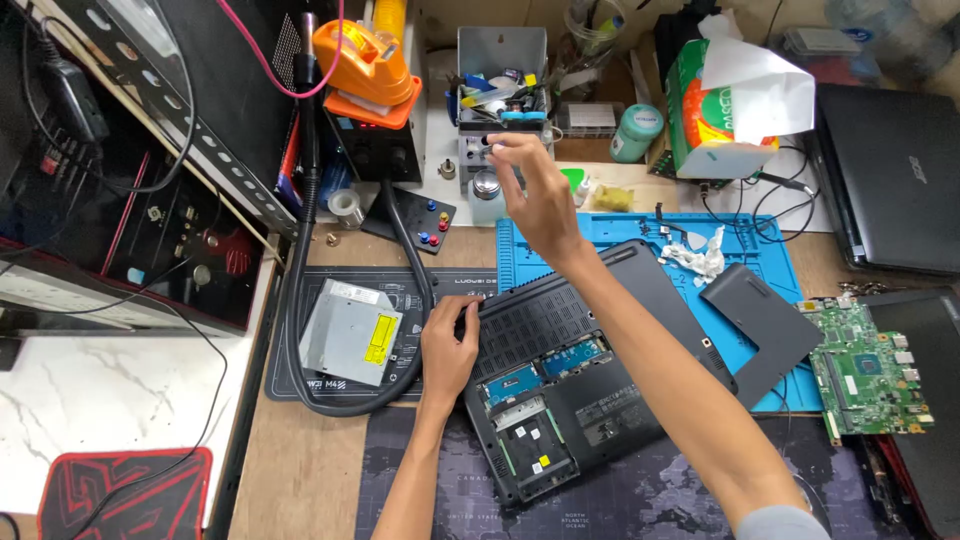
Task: Disassembling a laptop by removing screws and the optical drive
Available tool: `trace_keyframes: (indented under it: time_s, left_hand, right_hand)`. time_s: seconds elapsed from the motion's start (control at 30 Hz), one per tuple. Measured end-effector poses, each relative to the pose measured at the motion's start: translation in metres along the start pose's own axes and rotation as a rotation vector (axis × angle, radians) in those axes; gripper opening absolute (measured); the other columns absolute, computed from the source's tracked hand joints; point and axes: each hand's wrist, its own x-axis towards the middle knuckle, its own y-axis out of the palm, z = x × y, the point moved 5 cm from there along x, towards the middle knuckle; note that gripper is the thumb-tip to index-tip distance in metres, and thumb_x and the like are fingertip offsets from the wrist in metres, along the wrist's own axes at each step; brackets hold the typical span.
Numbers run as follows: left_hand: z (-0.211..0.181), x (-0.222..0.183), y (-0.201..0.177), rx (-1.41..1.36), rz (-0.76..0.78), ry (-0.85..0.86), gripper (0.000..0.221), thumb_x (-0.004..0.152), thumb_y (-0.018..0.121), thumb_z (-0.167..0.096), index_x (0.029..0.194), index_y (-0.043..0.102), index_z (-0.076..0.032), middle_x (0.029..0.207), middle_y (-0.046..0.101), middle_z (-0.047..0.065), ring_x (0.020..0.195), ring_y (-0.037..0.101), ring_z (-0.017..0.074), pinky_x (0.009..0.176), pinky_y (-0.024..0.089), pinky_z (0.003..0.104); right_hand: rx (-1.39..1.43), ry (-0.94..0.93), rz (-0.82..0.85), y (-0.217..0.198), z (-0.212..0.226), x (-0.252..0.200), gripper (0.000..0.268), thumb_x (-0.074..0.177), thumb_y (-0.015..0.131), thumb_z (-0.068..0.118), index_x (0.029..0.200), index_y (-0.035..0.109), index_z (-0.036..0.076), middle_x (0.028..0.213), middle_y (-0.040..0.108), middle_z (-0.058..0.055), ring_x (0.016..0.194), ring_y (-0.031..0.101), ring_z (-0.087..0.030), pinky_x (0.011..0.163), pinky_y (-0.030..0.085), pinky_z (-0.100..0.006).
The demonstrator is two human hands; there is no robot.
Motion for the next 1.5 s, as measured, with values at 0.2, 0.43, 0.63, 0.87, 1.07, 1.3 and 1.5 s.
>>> trace_keyframes:
  time_s: [0.2, 0.43, 0.63, 0.87, 1.07, 1.3, 1.5]
  left_hand:
    - [0.0, 0.0, 0.001, -0.002, 0.017, -0.016, 0.02, 0.104, 0.055, -0.011, 0.109, 0.074, -0.012, 0.097, 0.073, 0.007, 0.095, 0.071, 0.0261, 0.088, 0.052, 0.036]
    - [-0.005, 0.0, -0.002, 0.014, 0.022, -0.01, 0.018, 0.104, 0.055, -0.011, 0.108, 0.073, -0.01, 0.097, 0.072, 0.008, 0.097, 0.071, 0.0267, 0.089, 0.052, 0.036]
    - [-0.005, -0.002, -0.001, 0.082, 0.022, 0.047, 0.015, 0.101, 0.059, -0.01, 0.105, 0.074, -0.012, 0.097, 0.073, 0.007, 0.098, 0.07, 0.0289, 0.089, 0.053, 0.039]
    - [-0.012, -0.017, -0.003, 0.059, -0.04, -0.024, 0.021, 0.104, 0.052, -0.005, 0.117, 0.069, -0.007, 0.115, 0.063, 0.013, 0.111, 0.063, 0.0329, 0.097, 0.05, 0.044]
    - [-0.059, -0.076, -0.01, -0.009, -0.014, -0.432, 0.042, 0.099, 0.052, -0.014, 0.141, 0.053, -0.013, 0.158, 0.03, 0.014, 0.151, 0.023, 0.0351, 0.119, 0.025, 0.053]
    - [-0.082, -0.08, -0.018, -0.398, -0.1, -0.892, 0.061, 0.087, 0.056, -0.009, 0.147, 0.046, -0.014, 0.167, 0.033, 0.008, 0.156, 0.024, 0.0253, 0.126, 0.019, 0.045]
    - [-0.017, -0.057, -0.02, -0.662, -0.292, -0.871, 0.054, 0.091, 0.057, -0.002, 0.145, 0.052, -0.008, 0.131, 0.056, 0.028, 0.112, 0.064, 0.0393, 0.089, 0.054, 0.053]
  right_hand:
    - [-0.136, 0.08, 0.227, 0.018, -0.015, -0.009, 0.013, 0.101, 0.064, 0.001, 0.109, 0.07, 0.01, 0.129, 0.069, -0.007, 0.114, 0.069, -0.03, 0.1, 0.054, -0.045]
    - [-0.218, 0.227, 0.3, -0.026, 0.012, -0.025, 0.045, 0.107, 0.048, -0.001, 0.144, 0.06, 0.023, 0.15, 0.052, -0.013, 0.14, 0.05, -0.035, 0.117, 0.031, -0.062]
    - [-0.197, 0.444, 0.331, -0.102, 0.023, -0.083, 0.038, 0.107, 0.057, 0.011, 0.145, 0.056, 0.015, 0.137, 0.055, -0.011, 0.132, 0.056, -0.034, 0.112, 0.039, -0.058]
    - [-0.567, 0.772, 0.462, -0.2, 0.014, -0.169, 0.045, 0.099, 0.069, 0.032, 0.139, 0.062, 0.01, 0.128, 0.059, -0.021, 0.112, 0.065, -0.045, 0.093, 0.053, -0.058]
    - [-0.551, 1.101, 0.473, -0.229, 0.032, -0.195, 0.055, 0.101, 0.058, 0.043, 0.143, 0.057, 0.007, 0.131, 0.059, -0.018, 0.123, 0.056, -0.037, 0.094, 0.051, -0.052]
    - [-0.526, 1.201, 0.448, -0.218, 0.03, -0.199, 0.062, 0.1, 0.053, 0.048, 0.146, 0.053, 0.007, 0.133, 0.054, -0.021, 0.134, 0.042, -0.042, 0.089, 0.048, -0.06]
    - [-0.489, 1.208, 0.382, -0.227, 0.031, -0.199, 0.061, 0.097, 0.07, 0.05, 0.135, 0.063, 0.003, 0.114, 0.061, -0.021, 0.111, 0.062, -0.037, 0.095, 0.05, -0.049]
